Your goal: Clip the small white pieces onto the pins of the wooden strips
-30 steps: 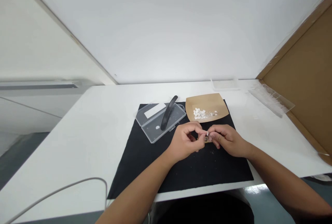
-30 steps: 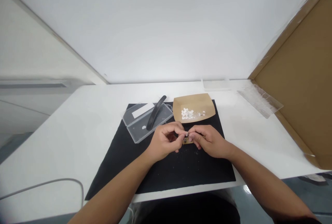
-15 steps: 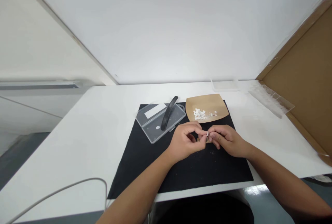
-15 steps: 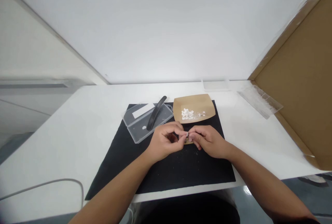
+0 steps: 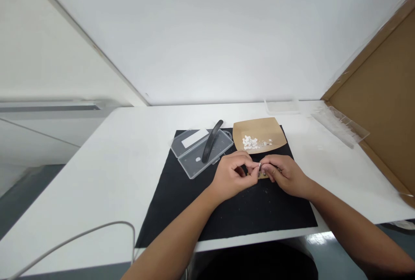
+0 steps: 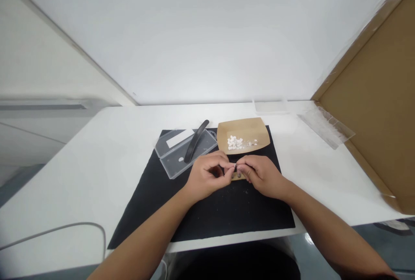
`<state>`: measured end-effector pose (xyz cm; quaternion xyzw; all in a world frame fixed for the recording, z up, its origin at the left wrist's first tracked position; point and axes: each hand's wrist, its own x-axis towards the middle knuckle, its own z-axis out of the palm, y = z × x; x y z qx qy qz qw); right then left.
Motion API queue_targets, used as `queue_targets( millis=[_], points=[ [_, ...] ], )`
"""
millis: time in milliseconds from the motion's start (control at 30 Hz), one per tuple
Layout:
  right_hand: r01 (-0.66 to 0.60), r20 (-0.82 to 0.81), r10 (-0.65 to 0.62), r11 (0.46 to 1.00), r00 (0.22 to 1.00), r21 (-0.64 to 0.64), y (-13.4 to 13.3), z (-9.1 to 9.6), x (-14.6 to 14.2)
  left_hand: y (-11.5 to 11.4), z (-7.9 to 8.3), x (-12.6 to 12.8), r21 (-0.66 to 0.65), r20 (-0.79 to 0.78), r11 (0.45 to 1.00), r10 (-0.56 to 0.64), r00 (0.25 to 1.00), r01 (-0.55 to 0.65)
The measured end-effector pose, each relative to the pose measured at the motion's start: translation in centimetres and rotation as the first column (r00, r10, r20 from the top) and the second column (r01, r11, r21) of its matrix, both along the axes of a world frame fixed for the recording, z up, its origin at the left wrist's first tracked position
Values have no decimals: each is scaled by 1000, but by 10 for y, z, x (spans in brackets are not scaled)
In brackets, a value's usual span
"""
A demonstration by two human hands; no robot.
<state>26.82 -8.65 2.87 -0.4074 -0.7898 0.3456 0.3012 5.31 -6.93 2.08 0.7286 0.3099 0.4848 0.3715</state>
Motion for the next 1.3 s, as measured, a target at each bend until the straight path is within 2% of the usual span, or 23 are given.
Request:
queue_targets(
  millis=[200, 267, 400, 867, 1067, 1300],
  points=[
    [-36, 66, 24, 981, 998, 188, 4, -5, 2, 2, -1, 0, 112, -47, 993, 25, 999, -19],
    [-50, 78, 33, 976, 996, 214, 5, -8, 4, 1, -1, 1, 178, -71, 984, 44, 997, -30],
    [-62, 92, 44, 977, 995, 205, 5, -12, 5, 0, -1, 1, 237, -95, 971, 66, 993, -41],
    [-70, 131, 50, 985, 990, 157, 5, -14, 6, 1, -4, 1, 252, -147, 967, 73, 986, -34],
    [-84, 88, 77, 994, 993, 71, 4, -8, 3, -1, -3, 1, 148, -110, 989, 43, 993, -26],
    [-108, -71, 98, 981, 993, -162, 0, 2, 0, -4, -1, 1, -96, -6, 994, -44, 999, 43]
  ],
)
